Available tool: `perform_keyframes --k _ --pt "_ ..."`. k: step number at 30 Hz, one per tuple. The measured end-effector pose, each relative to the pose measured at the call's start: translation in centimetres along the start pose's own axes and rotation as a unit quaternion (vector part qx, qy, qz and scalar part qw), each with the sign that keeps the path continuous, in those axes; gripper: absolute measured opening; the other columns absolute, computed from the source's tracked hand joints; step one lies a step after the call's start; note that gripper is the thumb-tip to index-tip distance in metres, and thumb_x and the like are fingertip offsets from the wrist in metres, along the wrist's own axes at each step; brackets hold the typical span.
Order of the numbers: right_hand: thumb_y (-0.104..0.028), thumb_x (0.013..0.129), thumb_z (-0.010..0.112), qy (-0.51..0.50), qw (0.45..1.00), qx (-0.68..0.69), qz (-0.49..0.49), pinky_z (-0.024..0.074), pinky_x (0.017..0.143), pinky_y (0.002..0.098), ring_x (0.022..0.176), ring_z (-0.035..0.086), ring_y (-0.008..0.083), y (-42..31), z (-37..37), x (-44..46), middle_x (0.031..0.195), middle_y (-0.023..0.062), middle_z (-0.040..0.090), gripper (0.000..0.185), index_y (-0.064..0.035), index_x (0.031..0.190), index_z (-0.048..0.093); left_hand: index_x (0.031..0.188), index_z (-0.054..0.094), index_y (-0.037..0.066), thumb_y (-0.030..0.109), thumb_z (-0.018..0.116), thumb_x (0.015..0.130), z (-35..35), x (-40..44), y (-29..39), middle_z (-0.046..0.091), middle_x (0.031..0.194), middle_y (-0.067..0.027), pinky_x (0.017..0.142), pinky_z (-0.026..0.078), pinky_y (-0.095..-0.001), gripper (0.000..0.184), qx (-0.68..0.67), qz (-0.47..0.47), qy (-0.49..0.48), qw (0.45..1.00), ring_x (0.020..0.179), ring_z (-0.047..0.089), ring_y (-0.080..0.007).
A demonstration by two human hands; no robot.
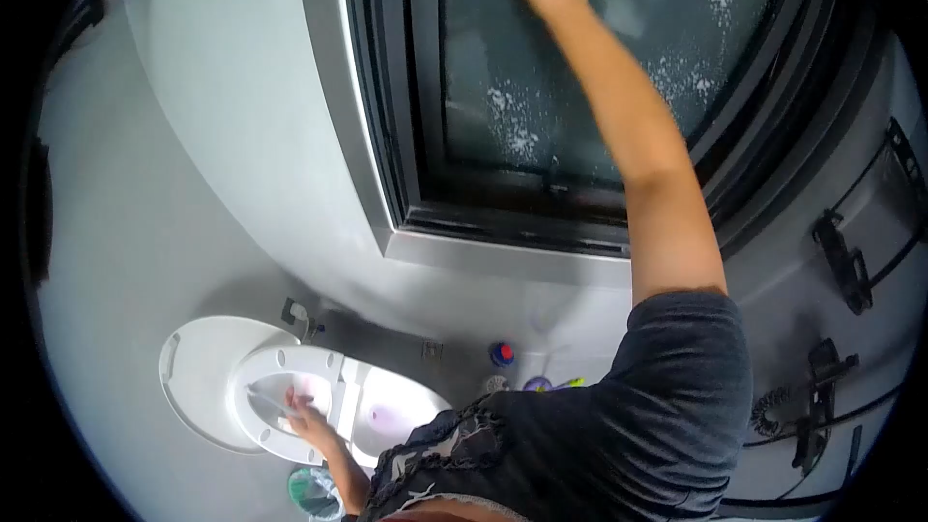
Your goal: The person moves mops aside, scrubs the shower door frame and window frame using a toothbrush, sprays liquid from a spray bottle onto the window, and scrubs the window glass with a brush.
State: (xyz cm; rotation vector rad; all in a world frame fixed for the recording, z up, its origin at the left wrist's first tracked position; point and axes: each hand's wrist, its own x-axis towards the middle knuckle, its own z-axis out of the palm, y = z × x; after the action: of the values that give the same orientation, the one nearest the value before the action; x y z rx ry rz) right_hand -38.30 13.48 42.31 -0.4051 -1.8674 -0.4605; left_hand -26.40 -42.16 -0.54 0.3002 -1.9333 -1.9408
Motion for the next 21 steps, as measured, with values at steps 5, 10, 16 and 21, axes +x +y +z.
perform_keyframes --k 5,10,16,21 --pt "-0.011 0.083 0.038 -0.423 0.839 -0.077 -0.334 0.0516 0.06 0.041 0.071 0.062 0.0247 1.0 2.6 -24.9 0.095 0.0218 0.052 0.059 -0.0283 0.136 0.022 0.109 0.051 0.004 0.019 0.045 0.09 2.2 -1.5 2.0 0.048 0.072 0.0002 0.041 0.02 -0.0168 0.025 -0.016 -0.015 -0.069 0.997 0.048 0.028 -0.0008" --pt "-0.016 0.083 0.044 -0.25 0.946 -0.109 -0.173 0.0487 0.047 0.0368 0.057 0.059 0.0252 1.7 0.4 -13.4 0.077 0.0146 0.054 0.05 -0.0284 0.13 0.034 0.107 0.051 0.002 0.018 0.044 0.09 1.7 -1.9 1.2 0.048 0.07 0.0001 0.042 0.021 -0.0167 0.024 -0.003 -0.014 -0.049 0.999 0.047 0.03 -0.0007" --pt "-0.017 0.083 0.047 -0.223 0.956 -0.018 -0.191 0.0488 0.046 0.0402 0.052 0.057 0.0287 -2.3 6.0 -21.8 0.077 0.0141 0.05 0.06 -0.0369 0.134 0.023 0.106 0.051 0.004 0.019 0.045 0.09 2.9 -3.2 1.9 0.048 0.069 0.0005 0.039 0.021 -0.0164 0.023 -0.038 -0.043 -0.03 0.998 0.044 0.029 -0.0005" --pt "-0.008 0.08 0.044 -0.358 0.857 -0.041 -0.369 0.0505 0.05 0.0383 0.06 0.06 0.0258 -1.6 7.5 -27.3 0.08 0.0126 0.05 0.066 -0.0361 0.135 0.02 0.108 0.051 0.003 0.018 0.044 0.09 0.7 -4.2 -0.4 0.048 0.068 0.0014 0.04 0.02 -0.0159 0.024 0.01 -0.07 -0.018 0.997 0.045 0.027 0.0003"
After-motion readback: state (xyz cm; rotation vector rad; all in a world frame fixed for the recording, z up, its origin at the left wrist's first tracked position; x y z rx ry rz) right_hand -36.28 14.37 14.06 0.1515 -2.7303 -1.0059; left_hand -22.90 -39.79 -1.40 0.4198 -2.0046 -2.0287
